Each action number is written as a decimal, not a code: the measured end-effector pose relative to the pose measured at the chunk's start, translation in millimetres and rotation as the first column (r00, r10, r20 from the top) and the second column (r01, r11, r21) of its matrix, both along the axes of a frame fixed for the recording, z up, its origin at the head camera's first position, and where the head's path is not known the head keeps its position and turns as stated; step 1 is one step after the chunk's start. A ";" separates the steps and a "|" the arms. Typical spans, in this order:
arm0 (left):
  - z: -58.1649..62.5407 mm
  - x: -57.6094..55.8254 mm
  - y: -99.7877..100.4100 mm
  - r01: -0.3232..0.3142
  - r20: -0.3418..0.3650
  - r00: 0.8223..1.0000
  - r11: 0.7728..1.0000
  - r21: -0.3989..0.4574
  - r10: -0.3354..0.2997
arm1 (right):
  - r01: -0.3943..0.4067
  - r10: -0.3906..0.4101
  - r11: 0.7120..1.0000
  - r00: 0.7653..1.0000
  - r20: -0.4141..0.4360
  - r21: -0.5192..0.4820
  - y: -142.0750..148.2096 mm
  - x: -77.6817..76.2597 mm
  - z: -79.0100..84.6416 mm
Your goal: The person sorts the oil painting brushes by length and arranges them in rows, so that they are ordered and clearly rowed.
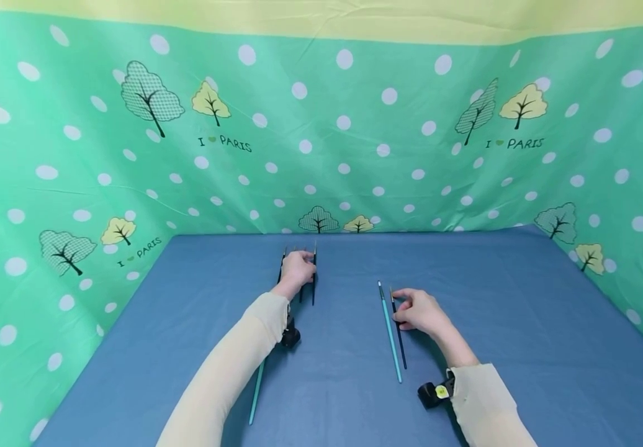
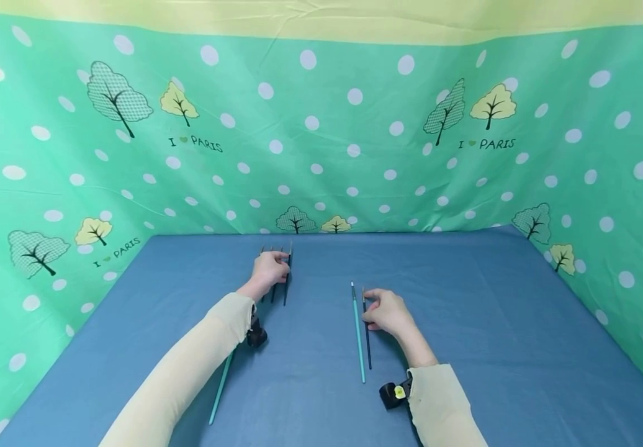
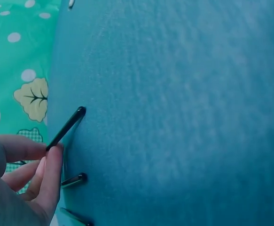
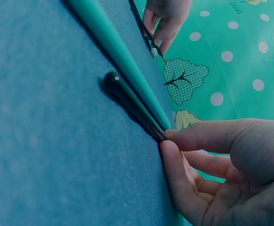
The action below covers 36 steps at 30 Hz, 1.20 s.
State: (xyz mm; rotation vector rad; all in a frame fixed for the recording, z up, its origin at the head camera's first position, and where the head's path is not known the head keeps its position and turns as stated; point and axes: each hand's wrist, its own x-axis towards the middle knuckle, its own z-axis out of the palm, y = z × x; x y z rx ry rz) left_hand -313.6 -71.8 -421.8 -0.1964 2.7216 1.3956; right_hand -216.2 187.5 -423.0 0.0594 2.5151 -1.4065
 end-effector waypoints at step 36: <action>2.9 7.1 5.4 0.028 -0.050 0.998 0.993 -0.118 -0.034 | -0.016 0.016 1.000 1.000 0.001 0.013 0.4 -0.8 1.3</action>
